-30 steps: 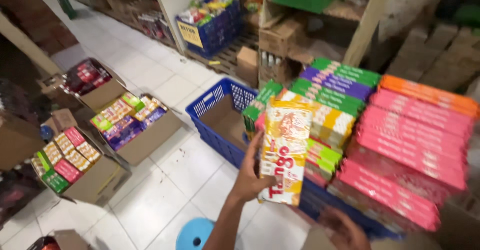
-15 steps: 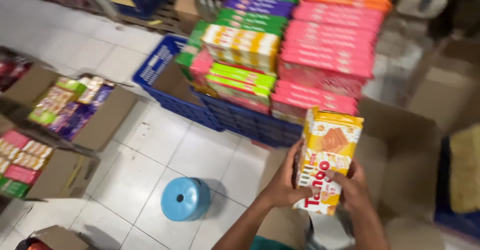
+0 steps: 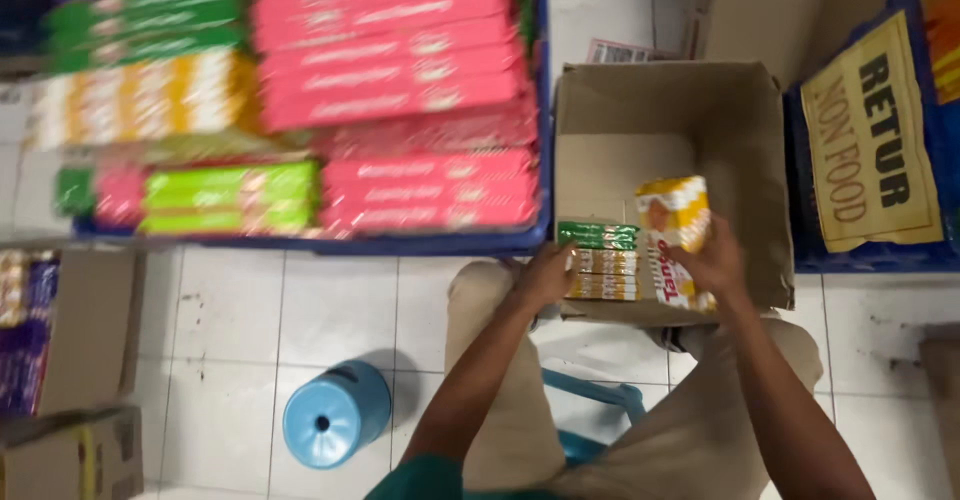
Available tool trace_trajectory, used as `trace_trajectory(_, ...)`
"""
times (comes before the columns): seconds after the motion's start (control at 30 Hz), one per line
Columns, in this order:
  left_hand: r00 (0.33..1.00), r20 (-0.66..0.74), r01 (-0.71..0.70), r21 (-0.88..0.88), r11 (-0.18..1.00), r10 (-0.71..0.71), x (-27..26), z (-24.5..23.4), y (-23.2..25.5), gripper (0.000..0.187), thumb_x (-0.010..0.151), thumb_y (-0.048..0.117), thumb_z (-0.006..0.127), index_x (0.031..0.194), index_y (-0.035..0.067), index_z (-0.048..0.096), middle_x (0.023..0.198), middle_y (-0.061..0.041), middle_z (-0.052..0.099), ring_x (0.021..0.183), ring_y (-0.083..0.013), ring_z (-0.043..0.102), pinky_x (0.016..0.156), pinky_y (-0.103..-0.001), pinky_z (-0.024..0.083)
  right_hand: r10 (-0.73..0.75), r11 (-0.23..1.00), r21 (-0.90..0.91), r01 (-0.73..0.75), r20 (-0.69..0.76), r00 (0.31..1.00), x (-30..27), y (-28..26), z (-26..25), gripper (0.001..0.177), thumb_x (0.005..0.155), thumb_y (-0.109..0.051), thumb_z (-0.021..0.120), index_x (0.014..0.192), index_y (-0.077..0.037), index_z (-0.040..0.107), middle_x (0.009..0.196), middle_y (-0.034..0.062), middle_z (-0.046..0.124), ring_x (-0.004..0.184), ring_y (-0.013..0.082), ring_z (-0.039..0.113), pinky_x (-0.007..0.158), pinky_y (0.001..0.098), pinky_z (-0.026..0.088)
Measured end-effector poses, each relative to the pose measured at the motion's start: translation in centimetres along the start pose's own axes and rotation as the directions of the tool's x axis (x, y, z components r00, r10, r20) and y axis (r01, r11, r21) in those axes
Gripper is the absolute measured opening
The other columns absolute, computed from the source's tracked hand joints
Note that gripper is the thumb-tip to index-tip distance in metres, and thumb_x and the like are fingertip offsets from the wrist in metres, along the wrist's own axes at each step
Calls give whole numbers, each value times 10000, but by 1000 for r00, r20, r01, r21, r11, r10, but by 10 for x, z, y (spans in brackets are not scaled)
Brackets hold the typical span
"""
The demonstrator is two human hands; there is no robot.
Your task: The person transfers stacks of colorful snack packets from a blue crate into a cardboard box. They handle the packets by hand, arranging them in neat rows inside the box.
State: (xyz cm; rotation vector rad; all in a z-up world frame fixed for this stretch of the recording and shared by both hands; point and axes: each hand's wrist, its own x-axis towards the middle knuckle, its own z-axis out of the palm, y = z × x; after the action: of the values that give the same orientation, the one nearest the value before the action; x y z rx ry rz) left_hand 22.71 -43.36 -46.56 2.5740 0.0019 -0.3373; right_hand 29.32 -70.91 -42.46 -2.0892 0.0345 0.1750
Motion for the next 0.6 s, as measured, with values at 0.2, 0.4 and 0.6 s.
trace_trajectory(0.2, 970, 169, 146, 156, 977, -172, 45, 71, -27, 735, 787, 72, 780, 1466, 158, 510, 1428, -403, 417, 1053, -475, 712, 750, -555, 621, -100, 599, -784, 164, 129, 987, 129, 100, 99, 830, 683, -582, 694, 1457, -337, 522, 1108, 46, 725, 1022, 343, 748, 847, 569, 583)
trace_trajectory(0.4, 911, 231, 320, 124, 939, -341, 65, 104, -27, 616, 857, -32, 656, 1436, 22, 451, 1564, -264, 317, 751, -403, 745, 579, -521, 631, 75, 520, -799, 301, 394, 916, 192, 172, 196, 668, 963, -339, 644, 1559, -458, 368, 1396, 58, 607, 1400, 346, 499, 1163, 772, 181)
trace_trajectory(0.6, 950, 246, 241, -196, 951, -190, 58, 117, -69, 983, 726, -155, 750, 1576, -91, 260, 1485, -389, 379, 1314, -532, 515, 1047, -543, 521, 89, 497, -763, 412, 518, 851, 205, 207, 259, 526, 991, -303, 619, 1476, -385, 433, 1365, 69, 601, 1400, 309, 489, 1149, 799, 146)
